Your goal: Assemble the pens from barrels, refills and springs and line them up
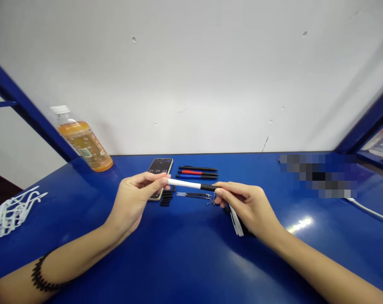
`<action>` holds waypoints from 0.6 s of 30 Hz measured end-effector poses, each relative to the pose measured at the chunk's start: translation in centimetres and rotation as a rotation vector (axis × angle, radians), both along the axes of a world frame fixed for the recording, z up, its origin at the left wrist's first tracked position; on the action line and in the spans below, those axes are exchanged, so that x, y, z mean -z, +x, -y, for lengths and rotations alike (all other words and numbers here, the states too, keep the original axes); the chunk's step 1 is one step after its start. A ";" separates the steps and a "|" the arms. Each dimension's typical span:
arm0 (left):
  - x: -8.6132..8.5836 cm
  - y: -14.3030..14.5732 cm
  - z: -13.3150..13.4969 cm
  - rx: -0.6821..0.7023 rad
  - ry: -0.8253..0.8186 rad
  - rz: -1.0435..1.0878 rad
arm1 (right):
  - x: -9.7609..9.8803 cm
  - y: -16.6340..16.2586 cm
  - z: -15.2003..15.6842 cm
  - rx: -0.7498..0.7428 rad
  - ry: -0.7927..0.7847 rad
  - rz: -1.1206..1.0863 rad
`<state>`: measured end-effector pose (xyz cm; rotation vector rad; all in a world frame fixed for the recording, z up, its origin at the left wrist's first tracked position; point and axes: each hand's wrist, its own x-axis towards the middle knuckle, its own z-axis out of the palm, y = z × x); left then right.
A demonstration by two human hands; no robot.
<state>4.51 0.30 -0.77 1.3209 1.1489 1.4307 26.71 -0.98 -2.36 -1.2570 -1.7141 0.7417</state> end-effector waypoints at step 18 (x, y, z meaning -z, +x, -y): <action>0.0 -0.6 -7.5 0.443 0.466 -1.165 | 0.9 1.7 -6.8 -0.167 0.233 0.737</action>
